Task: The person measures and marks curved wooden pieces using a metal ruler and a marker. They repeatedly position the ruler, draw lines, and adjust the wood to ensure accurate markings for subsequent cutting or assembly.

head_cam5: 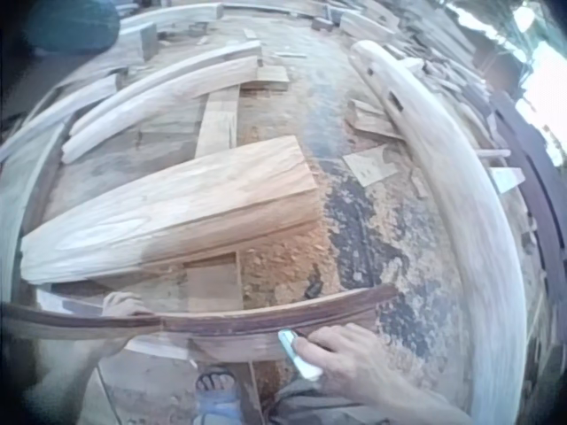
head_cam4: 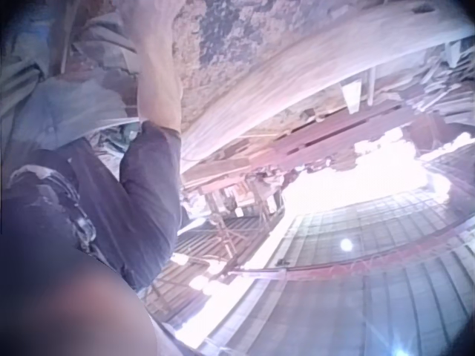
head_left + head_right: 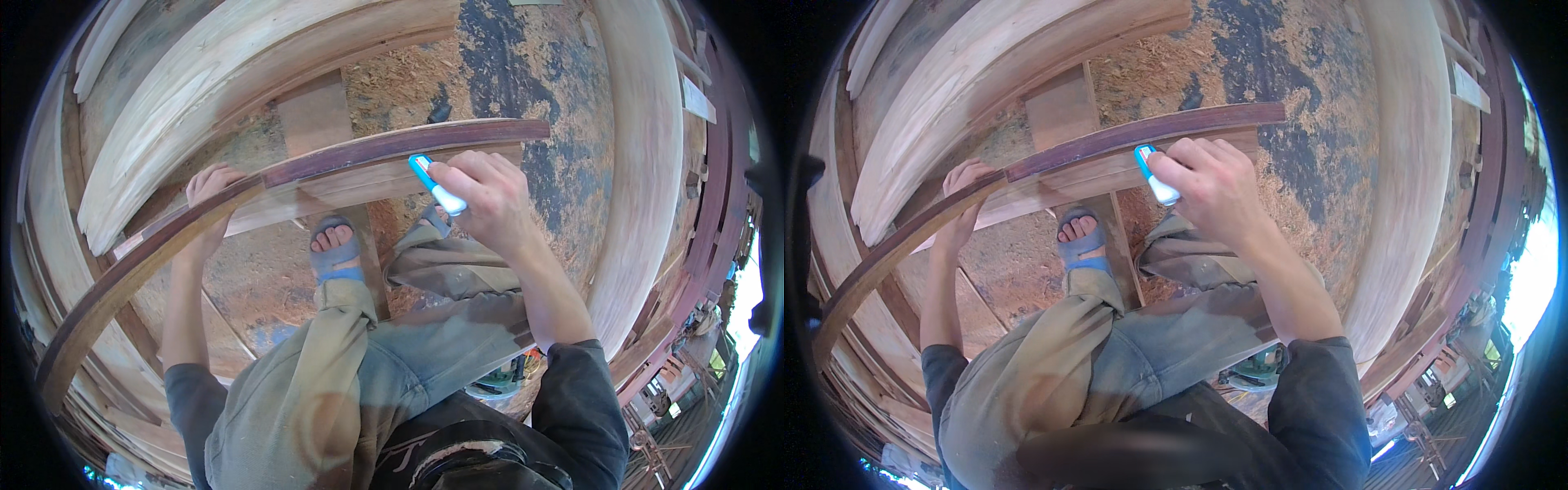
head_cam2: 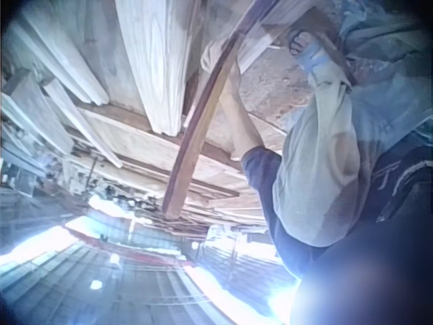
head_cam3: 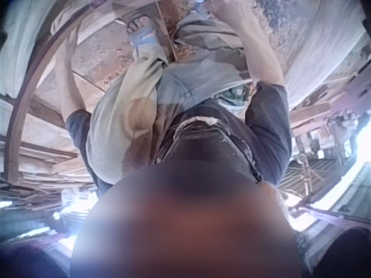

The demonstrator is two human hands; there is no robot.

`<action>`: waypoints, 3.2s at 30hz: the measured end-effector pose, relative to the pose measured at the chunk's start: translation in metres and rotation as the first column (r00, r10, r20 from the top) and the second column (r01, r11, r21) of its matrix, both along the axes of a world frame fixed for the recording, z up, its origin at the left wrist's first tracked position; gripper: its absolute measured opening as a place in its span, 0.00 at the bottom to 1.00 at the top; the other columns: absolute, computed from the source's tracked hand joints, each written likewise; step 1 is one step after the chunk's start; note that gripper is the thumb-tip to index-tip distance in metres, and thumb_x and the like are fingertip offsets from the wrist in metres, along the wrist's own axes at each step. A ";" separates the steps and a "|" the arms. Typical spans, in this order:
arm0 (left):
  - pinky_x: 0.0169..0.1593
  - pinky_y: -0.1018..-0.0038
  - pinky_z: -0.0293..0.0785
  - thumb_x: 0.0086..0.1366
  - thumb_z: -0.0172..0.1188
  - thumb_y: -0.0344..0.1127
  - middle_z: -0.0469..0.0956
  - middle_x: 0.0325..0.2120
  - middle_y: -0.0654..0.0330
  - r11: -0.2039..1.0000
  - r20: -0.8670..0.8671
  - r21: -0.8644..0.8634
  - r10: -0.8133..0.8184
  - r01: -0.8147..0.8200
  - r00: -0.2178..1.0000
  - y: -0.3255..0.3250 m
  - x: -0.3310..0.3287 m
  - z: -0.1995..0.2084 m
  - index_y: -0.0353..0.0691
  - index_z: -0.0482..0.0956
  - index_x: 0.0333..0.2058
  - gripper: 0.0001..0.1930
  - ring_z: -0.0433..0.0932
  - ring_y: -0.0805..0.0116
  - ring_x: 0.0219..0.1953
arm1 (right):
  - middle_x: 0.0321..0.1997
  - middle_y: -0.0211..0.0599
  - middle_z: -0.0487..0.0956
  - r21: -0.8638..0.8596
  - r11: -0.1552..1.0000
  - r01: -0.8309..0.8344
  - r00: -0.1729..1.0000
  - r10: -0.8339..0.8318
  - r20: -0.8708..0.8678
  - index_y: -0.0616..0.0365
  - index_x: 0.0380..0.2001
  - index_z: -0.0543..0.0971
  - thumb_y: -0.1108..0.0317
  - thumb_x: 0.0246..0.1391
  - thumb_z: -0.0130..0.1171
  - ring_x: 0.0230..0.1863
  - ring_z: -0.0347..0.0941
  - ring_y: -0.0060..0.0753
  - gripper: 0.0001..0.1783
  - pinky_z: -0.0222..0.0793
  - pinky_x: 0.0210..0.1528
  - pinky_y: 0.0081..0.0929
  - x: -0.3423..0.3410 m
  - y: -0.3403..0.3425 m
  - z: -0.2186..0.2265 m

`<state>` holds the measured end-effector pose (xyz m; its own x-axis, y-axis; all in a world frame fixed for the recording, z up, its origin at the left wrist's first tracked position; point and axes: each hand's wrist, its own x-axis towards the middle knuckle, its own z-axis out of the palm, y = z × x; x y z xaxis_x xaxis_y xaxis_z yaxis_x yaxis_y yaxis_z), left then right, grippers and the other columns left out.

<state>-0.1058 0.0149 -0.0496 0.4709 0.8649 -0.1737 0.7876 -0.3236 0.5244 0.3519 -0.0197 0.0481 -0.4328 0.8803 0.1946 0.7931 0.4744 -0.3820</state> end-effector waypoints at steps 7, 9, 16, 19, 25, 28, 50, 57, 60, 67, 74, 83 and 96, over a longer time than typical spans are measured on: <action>0.78 0.52 0.54 0.80 0.55 0.46 0.84 0.57 0.60 0.998 -0.055 -0.056 0.009 -0.012 0.998 0.002 -0.002 -0.004 0.46 0.84 0.57 0.17 0.72 0.53 0.71 | 0.34 0.26 0.82 0.001 0.990 0.139 0.985 -0.138 0.106 0.45 0.41 0.86 0.72 0.43 0.78 0.35 0.81 0.36 0.19 0.73 0.38 0.37 0.031 0.002 0.025; 0.78 0.52 0.53 0.80 0.55 0.46 0.84 0.57 0.60 0.998 -0.019 -0.059 0.001 -0.002 1.000 0.003 -0.002 -0.004 0.47 0.84 0.57 0.17 0.72 0.54 0.71 | 0.33 0.26 0.82 0.001 0.985 0.173 0.976 -0.171 0.135 0.45 0.40 0.87 0.72 0.43 0.78 0.36 0.81 0.36 0.18 0.73 0.38 0.37 0.032 0.003 0.028; 0.76 0.50 0.56 0.80 0.55 0.47 0.82 0.56 0.56 0.995 0.001 -0.102 -0.006 0.006 1.000 0.005 0.000 0.000 0.44 0.82 0.57 0.18 0.75 0.52 0.66 | 0.35 0.27 0.84 0.004 1.000 0.002 1.000 -0.002 -0.012 0.47 0.43 0.89 0.69 0.43 0.80 0.34 0.80 0.36 0.20 0.73 0.36 0.36 0.001 0.002 0.006; 0.76 0.51 0.56 0.80 0.55 0.45 0.83 0.54 0.56 0.996 0.018 -0.093 -0.004 0.006 1.000 0.006 0.000 0.000 0.44 0.82 0.57 0.16 0.76 0.53 0.64 | 0.34 0.23 0.82 -0.025 0.999 0.041 0.998 -0.040 0.043 0.45 0.41 0.87 0.72 0.45 0.76 0.36 0.82 0.34 0.17 0.73 0.38 0.35 0.002 0.002 0.008; 0.76 0.52 0.56 0.79 0.57 0.46 0.84 0.52 0.59 0.987 -0.014 -0.159 -0.004 0.002 1.000 0.010 -0.004 -0.003 0.47 0.84 0.56 0.16 0.77 0.56 0.63 | 0.34 0.26 0.83 -0.007 0.986 0.169 0.969 -0.164 0.186 0.46 0.40 0.88 0.72 0.45 0.77 0.35 0.81 0.37 0.16 0.73 0.38 0.36 0.019 0.004 0.037; 0.75 0.50 0.53 0.78 0.58 0.52 0.85 0.53 0.63 0.969 -0.031 -0.241 -0.060 0.051 0.998 0.024 -0.010 -0.004 0.52 0.86 0.57 0.18 0.77 0.59 0.63 | 0.33 0.29 0.83 0.009 0.997 0.070 0.997 -0.070 0.025 0.48 0.40 0.87 0.72 0.45 0.77 0.35 0.83 0.38 0.16 0.75 0.38 0.37 -0.002 0.006 0.035; 0.58 0.57 0.83 0.70 0.71 0.45 0.89 0.51 0.47 0.873 -0.058 -0.470 -0.177 0.130 0.983 0.074 -0.005 0.026 0.40 0.89 0.56 0.21 0.87 0.47 0.52 | 0.34 0.40 0.87 -0.066 0.934 -0.351 0.874 0.302 -0.380 0.58 0.45 0.87 0.67 0.59 0.64 0.43 0.88 0.44 0.13 0.84 0.48 0.47 -0.303 0.013 -0.107; 0.57 0.61 0.81 0.70 0.72 0.48 0.89 0.50 0.49 0.862 -0.042 -0.502 -0.109 0.073 0.993 0.070 -0.007 0.020 0.41 0.89 0.57 0.22 0.87 0.54 0.52 | 0.33 0.34 0.86 -0.069 0.895 -0.441 0.897 0.441 -0.012 0.57 0.44 0.81 0.66 0.63 0.62 0.29 0.87 0.38 0.09 0.82 0.26 0.33 -0.173 0.007 -0.032; 0.56 0.62 0.81 0.70 0.72 0.46 0.89 0.50 0.49 0.840 -0.017 -0.534 -0.122 0.095 0.992 0.075 -0.007 0.020 0.41 0.89 0.57 0.22 0.87 0.55 0.50 | 0.31 0.33 0.84 -0.030 0.879 -0.476 0.876 0.472 -0.097 0.59 0.50 0.80 0.67 0.59 0.64 0.30 0.86 0.35 0.16 0.81 0.27 0.35 -0.161 0.000 -0.034; 0.58 0.59 0.82 0.69 0.69 0.41 0.89 0.50 0.49 0.855 -0.028 -0.505 -0.153 0.118 0.988 0.073 -0.005 0.030 0.40 0.89 0.57 0.20 0.87 0.50 0.51 | 0.34 0.40 0.88 -0.038 0.892 -0.451 0.881 0.439 -0.175 0.60 0.49 0.83 0.66 0.60 0.63 0.32 0.88 0.40 0.16 0.83 0.29 0.42 -0.298 -0.008 -0.095; 0.57 0.57 0.83 0.70 0.68 0.44 0.89 0.50 0.44 0.854 0.019 -0.508 -0.114 0.107 0.993 0.072 -0.005 0.028 0.40 0.90 0.55 0.20 0.88 0.45 0.51 | 0.42 0.45 0.88 -0.134 0.943 -0.304 0.657 0.105 -0.746 0.57 0.46 0.88 0.66 0.59 0.63 0.49 0.86 0.47 0.14 0.79 0.55 0.49 -0.365 0.010 -0.113; 0.60 0.57 0.80 0.71 0.69 0.42 0.87 0.52 0.47 0.857 -0.040 -0.501 -0.165 0.123 0.985 0.072 -0.005 0.024 0.39 0.88 0.56 0.19 0.85 0.46 0.56 | 0.37 0.49 0.87 -0.206 0.897 -0.390 0.920 0.372 -0.121 0.61 0.38 0.83 0.67 0.59 0.62 0.36 0.88 0.48 0.09 0.84 0.36 0.47 -0.282 -0.003 -0.075; 0.58 0.57 0.78 0.67 0.71 0.43 0.87 0.47 0.49 0.931 0.197 -0.343 -0.056 0.123 0.979 0.045 -0.024 -0.011 0.39 0.88 0.55 0.21 0.83 0.46 0.52 | 0.25 0.27 0.80 -0.010 0.835 -0.550 0.814 0.533 -0.232 0.52 0.55 0.85 0.66 0.54 0.66 0.25 0.81 0.31 0.23 0.77 0.25 0.34 -0.141 0.001 0.015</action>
<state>-0.1298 0.0597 -0.0609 0.5956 0.7163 -0.3635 0.6449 -0.1566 0.7481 0.2105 -0.0188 0.0628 -0.7995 0.5311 0.2807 0.3130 0.7671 -0.5600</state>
